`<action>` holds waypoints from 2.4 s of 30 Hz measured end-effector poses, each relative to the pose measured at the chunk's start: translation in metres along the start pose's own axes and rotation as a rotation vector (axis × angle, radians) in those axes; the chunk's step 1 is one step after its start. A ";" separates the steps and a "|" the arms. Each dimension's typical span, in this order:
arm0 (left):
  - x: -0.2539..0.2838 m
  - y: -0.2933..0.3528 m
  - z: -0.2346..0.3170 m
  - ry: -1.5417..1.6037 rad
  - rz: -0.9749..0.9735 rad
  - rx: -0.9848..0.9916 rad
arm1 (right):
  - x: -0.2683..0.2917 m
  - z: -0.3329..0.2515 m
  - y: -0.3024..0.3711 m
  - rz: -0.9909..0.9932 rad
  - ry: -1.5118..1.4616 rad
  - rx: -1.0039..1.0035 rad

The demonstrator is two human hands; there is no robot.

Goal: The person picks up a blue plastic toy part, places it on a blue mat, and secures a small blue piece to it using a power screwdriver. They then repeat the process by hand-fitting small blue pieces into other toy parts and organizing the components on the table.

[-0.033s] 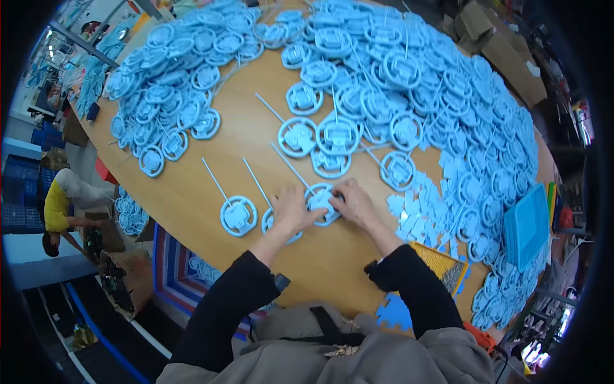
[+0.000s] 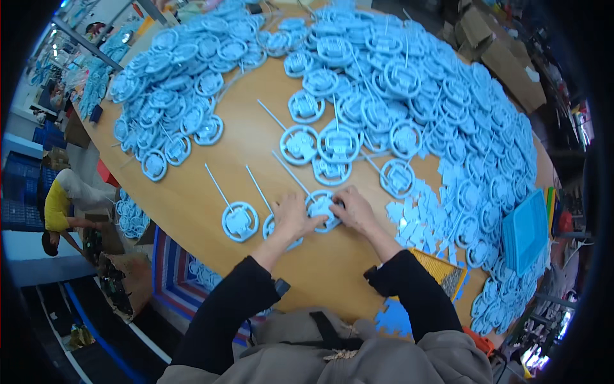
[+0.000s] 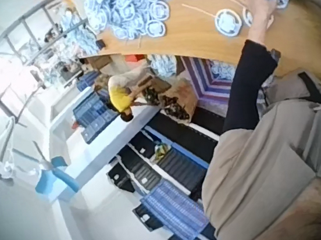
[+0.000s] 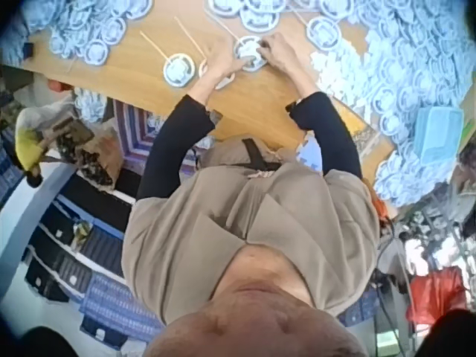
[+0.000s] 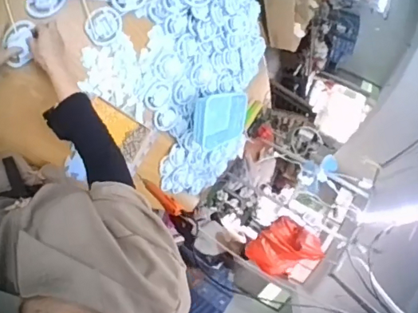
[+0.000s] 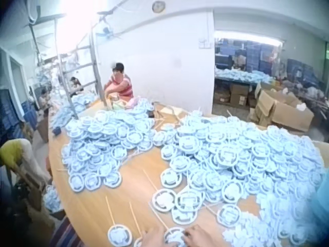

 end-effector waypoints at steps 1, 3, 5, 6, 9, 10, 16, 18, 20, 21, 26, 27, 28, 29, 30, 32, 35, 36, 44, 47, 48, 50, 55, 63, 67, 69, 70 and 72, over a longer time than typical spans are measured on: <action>0.016 0.010 0.006 0.005 -0.006 0.026 | 0.007 -0.011 0.005 0.004 0.062 0.009; 0.022 0.016 -0.012 -0.036 0.058 0.073 | 0.028 -0.018 -0.007 0.312 0.107 0.137; 0.027 0.022 -0.035 -0.049 0.181 0.053 | 0.078 -0.039 -0.013 0.639 0.282 0.188; 0.031 0.027 -0.041 -0.060 0.217 0.040 | 0.088 -0.044 -0.017 0.623 0.385 0.174; 0.071 0.048 -0.063 0.000 0.309 -0.094 | 0.084 -0.044 -0.039 0.542 0.517 0.165; 0.085 0.053 -0.071 -0.032 0.371 -0.075 | 0.075 -0.037 -0.047 0.450 0.561 0.134; 0.094 0.054 -0.039 0.043 0.544 -0.356 | 0.083 -0.048 -0.009 0.535 0.204 0.334; 0.036 0.046 -0.009 1.094 0.148 -0.183 | 0.092 -0.090 0.036 0.532 0.227 0.463; -0.031 0.034 0.010 1.733 -0.207 0.039 | 0.085 -0.112 0.074 0.457 0.155 0.513; -0.028 0.043 0.032 1.891 -0.208 0.095 | 0.077 -0.113 0.086 0.380 0.079 0.559; -0.058 0.061 0.029 1.889 -0.448 0.184 | 0.081 0.079 0.100 0.694 0.384 0.021; -0.065 0.063 0.018 1.890 -0.443 0.181 | 0.088 0.084 0.106 0.563 0.455 -0.087; -0.072 0.064 0.003 1.855 -0.408 0.212 | 0.096 0.087 0.113 0.430 0.522 -0.190; -0.076 0.065 -0.004 1.814 -0.393 0.239 | 0.089 0.101 0.116 0.437 0.524 -0.197; -0.075 0.067 -0.004 1.811 -0.401 0.235 | 0.075 0.119 0.121 0.501 0.515 -0.140; -0.075 0.073 -0.006 1.815 -0.370 0.260 | 0.055 0.147 0.126 0.566 0.508 -0.082; -0.085 0.075 -0.014 1.794 -0.365 0.280 | 0.045 0.151 0.119 0.518 0.487 -0.055; -0.082 0.076 -0.013 1.797 -0.355 0.274 | 0.055 0.132 0.120 0.593 0.400 -0.066; -0.067 0.098 0.011 1.920 -0.390 0.280 | 0.040 0.137 0.103 0.284 0.237 -0.252; -0.051 0.091 0.008 1.888 -0.365 0.222 | 0.058 0.108 0.118 0.384 0.376 -0.136; -0.049 0.093 0.007 1.876 -0.361 0.209 | 0.054 0.114 0.116 0.348 0.382 -0.167; -0.050 0.098 0.003 1.855 -0.357 0.193 | 0.072 0.080 0.119 0.494 0.465 -0.074; -0.045 0.113 -0.004 1.772 -0.360 0.175 | 0.040 0.119 0.087 0.474 0.593 -0.075; -0.069 0.122 -0.032 1.741 -0.363 0.255 | 0.067 0.079 0.125 0.716 0.111 -0.188; -0.058 0.141 -0.025 1.732 -0.319 0.296 | 0.053 0.054 0.144 0.515 0.444 -0.126; -0.061 0.143 -0.021 1.717 -0.334 0.316 | 0.040 0.069 0.140 0.490 0.402 -0.098; -0.061 0.143 -0.018 1.700 -0.343 0.312 | 0.039 0.071 0.143 0.524 0.409 -0.080; -0.061 0.140 -0.012 1.705 -0.340 0.326 | 0.032 0.084 0.141 0.511 0.439 -0.119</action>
Point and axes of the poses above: each hand's wrist, its own y-axis away from the middle knuckle, its own x-axis out of the back of the hand, z = x × y, the point moved 7 cm from there along -y, towards the middle knuckle, and after that the axes turned 15 degrees about y, right-handed, at the moved point
